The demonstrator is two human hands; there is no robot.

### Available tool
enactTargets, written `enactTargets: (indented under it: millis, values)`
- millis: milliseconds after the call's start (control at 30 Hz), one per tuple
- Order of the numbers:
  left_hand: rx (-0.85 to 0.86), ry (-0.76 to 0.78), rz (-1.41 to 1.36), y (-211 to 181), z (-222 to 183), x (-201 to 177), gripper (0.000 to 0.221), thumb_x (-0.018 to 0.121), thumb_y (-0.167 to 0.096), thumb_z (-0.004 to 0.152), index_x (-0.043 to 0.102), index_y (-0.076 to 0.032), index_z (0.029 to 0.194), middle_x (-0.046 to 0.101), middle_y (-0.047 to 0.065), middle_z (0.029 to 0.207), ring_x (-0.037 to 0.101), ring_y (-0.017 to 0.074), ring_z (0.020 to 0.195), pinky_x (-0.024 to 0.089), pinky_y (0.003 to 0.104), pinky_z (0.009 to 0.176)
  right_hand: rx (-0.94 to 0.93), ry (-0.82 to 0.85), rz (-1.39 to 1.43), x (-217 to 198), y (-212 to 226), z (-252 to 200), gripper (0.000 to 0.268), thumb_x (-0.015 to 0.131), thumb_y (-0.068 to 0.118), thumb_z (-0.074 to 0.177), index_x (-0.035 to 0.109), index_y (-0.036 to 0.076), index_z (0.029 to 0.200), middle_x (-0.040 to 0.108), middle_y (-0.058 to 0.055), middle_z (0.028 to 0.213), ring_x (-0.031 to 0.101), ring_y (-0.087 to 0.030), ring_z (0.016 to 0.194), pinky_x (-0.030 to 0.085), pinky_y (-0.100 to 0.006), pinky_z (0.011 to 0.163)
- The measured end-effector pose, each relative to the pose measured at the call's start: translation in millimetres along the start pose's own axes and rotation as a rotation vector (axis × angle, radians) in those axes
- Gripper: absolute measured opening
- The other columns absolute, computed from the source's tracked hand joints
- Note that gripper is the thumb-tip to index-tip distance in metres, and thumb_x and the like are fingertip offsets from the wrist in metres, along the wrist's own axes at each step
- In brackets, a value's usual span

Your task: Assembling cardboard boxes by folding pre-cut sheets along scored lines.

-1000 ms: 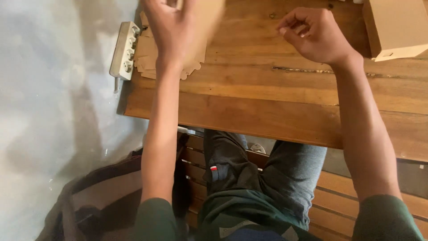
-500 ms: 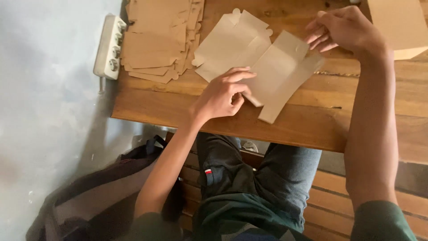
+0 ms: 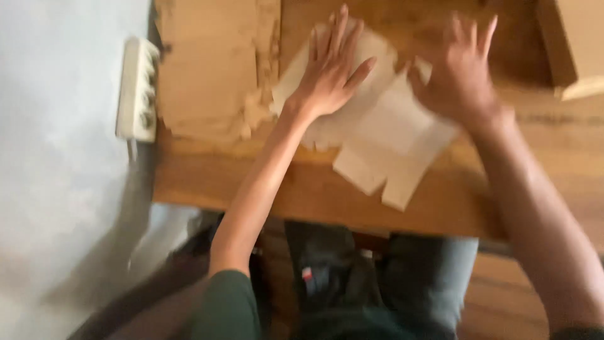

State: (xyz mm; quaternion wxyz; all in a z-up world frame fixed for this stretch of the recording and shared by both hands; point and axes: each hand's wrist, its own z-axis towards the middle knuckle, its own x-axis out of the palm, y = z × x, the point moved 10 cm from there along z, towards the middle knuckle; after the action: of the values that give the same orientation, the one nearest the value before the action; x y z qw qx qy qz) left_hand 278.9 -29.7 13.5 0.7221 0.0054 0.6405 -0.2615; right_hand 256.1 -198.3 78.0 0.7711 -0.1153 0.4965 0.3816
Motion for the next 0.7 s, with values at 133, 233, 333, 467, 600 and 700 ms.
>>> enactTargets:
  millis: [133, 233, 333, 467, 600, 700]
  values:
    - [-0.023, 0.125, 0.112, 18, 17, 14, 0.063, 0.041, -0.045, 0.116, 0.022, -0.008, 0.163, -0.007, 0.024, 0.163, 0.009, 0.0474, 0.151, 0.017, 0.071, 0.123, 0.195, 0.15, 0.187, 18, -1, -3, 0.014, 0.061, 0.012, 0.095, 0.068, 0.01, 0.107, 0.05, -0.024, 0.148, 0.033, -0.055, 0.144, 0.0, -0.087, 0.106]
    - [-0.016, 0.098, 0.156, 16, 19, 14, 0.055, 0.042, -0.043, 0.112, 0.029, -0.01, 0.154, 0.021, 0.027, 0.151, 0.037, 0.0494, 0.133, 0.033, 0.07, 0.111, 0.223, 0.164, 0.191, 29, -7, 0, 0.03, 0.061, 0.012, 0.092, 0.068, 0.008, 0.122, 0.047, -0.027, 0.148, 0.031, -0.053, 0.145, -0.001, -0.087, 0.105]
    - [0.048, -0.062, 0.333, -4, 10, 15, 0.054, 0.046, -0.04, 0.109, 0.037, -0.007, 0.151, 0.042, 0.028, 0.145, 0.049, 0.0442, 0.129, 0.032, 0.066, 0.113, 0.28, 0.161, 0.212, 37, -20, -5, 0.039, 0.063, 0.018, 0.094, 0.071, 0.015, 0.132, 0.049, -0.024, 0.149, 0.032, -0.047, 0.146, -0.001, -0.086, 0.105]
    - [-0.085, -0.292, 0.193, -11, -9, -13, 0.046, 0.044, -0.033, 0.108, 0.049, -0.01, 0.148, 0.046, 0.021, 0.141, 0.053, 0.0341, 0.117, 0.047, 0.049, 0.097, 0.393, 0.156, 0.379, 35, -24, -2, 0.027, 0.068, 0.016, 0.096, 0.071, 0.019, 0.123, 0.056, -0.016, 0.147, 0.041, -0.042, 0.143, -0.004, -0.083, 0.108]
    - [-0.13, -0.306, 0.331, -14, -10, -15, 0.048, 0.046, -0.042, 0.106, 0.048, -0.012, 0.142, 0.052, 0.018, 0.127, 0.054, 0.0306, 0.104, 0.047, 0.045, 0.085, 0.379, 0.163, 0.392, 28, -19, -2, 0.022, 0.068, 0.016, 0.099, 0.071, 0.021, 0.12, 0.06, -0.014, 0.148, 0.043, -0.039, 0.144, 0.0, -0.082, 0.109]
    - [-0.076, -0.326, 0.282, -19, -11, -21, 0.044, 0.045, -0.036, 0.107, 0.052, -0.008, 0.141, 0.053, 0.018, 0.131, 0.055, 0.0325, 0.108, 0.047, 0.044, 0.089, 0.38, 0.199, 0.412, 27, -16, 1, 0.015, 0.064, 0.018, 0.102, 0.075, 0.024, 0.111, 0.064, -0.005, 0.144, 0.042, -0.037, 0.149, -0.006, -0.083, 0.111]
